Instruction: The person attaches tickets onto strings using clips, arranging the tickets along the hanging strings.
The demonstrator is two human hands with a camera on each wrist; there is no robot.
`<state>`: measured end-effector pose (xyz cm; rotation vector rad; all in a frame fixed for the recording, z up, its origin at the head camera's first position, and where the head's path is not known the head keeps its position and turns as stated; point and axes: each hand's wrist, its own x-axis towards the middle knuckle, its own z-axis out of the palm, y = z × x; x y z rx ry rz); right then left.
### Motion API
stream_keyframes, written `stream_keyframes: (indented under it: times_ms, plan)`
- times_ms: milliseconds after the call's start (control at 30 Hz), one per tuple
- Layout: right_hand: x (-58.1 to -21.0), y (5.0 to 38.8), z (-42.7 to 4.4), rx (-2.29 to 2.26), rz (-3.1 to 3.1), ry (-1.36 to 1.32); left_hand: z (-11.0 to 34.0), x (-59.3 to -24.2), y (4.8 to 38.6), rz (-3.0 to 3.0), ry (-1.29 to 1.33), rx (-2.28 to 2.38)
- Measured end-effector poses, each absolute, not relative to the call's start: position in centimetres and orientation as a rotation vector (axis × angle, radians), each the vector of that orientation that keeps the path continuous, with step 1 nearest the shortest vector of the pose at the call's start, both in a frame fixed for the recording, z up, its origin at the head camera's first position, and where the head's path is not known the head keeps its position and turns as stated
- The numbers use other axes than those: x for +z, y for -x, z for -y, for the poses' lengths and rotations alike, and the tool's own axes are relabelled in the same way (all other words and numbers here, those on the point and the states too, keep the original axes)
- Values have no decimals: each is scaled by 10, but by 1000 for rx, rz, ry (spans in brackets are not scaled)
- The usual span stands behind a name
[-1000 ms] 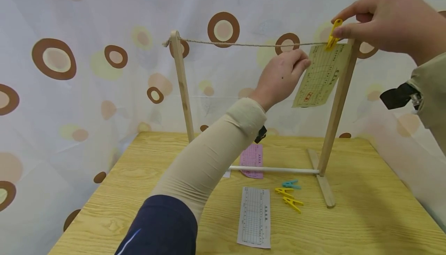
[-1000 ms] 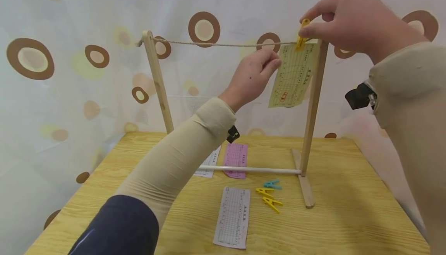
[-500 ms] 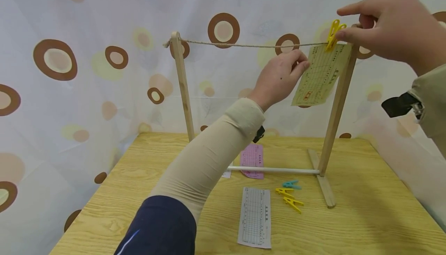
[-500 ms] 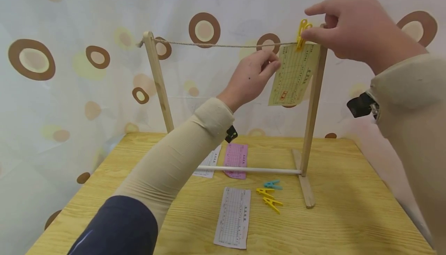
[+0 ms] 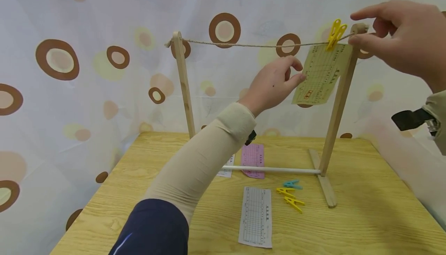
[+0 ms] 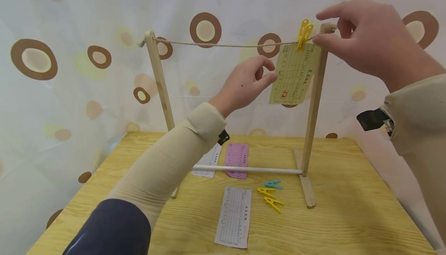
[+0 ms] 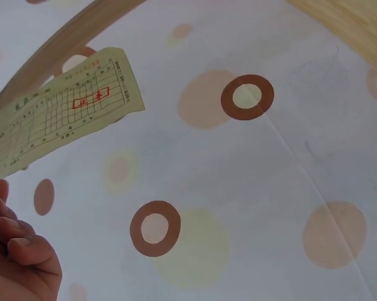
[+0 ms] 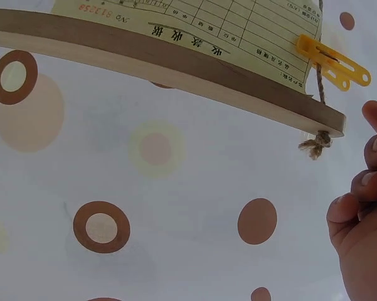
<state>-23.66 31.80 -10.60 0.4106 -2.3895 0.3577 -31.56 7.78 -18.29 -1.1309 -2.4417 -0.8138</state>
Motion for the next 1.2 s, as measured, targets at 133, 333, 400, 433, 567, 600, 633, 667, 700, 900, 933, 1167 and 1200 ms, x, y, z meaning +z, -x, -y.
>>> stream_keyframes:
  times_ms: [133, 333, 400, 433, 567, 600, 633, 667, 700, 900, 933, 1167, 1200]
  plan:
    - [-113, 230, -322, 395, 2397, -439, -71, -189, 315, 2439, 1178, -761]
    - [-128, 220, -324, 377, 2422, -471, -59, -198, 311, 2478, 1202, -717]
    - [-136, 217, -323, 386, 2419, -491, -54, -202, 309, 2485, 1209, -710]
    - [-140, 216, -323, 392, 2419, -502, -52, -204, 308, 2491, 1212, -710]
    - [-162, 210, -319, 407, 2408, -560, -41, -214, 303, 2485, 1232, -682]
    - [-167, 208, -318, 413, 2411, -578, -39, -217, 302, 2476, 1242, -666]
    - [-173, 206, -317, 412, 2412, -594, -37, -220, 300, 2462, 1253, -646]
    - [-178, 205, -317, 409, 2412, -610, -35, -223, 300, 2437, 1269, -625]
    - [-183, 204, -316, 409, 2411, -629, -32, -226, 299, 2421, 1285, -610]
    - [-213, 202, -313, 401, 2426, -696, -21, -245, 295, 2445, 1358, -636]
    - [-217, 202, -312, 405, 2432, -701, -19, -248, 294, 2459, 1361, -639]
    - [-245, 204, -309, 462, 2479, -725, -13, -272, 291, 2475, 1382, -606]
    - [-249, 203, -310, 468, 2485, -723, -12, -276, 290, 2482, 1388, -603]
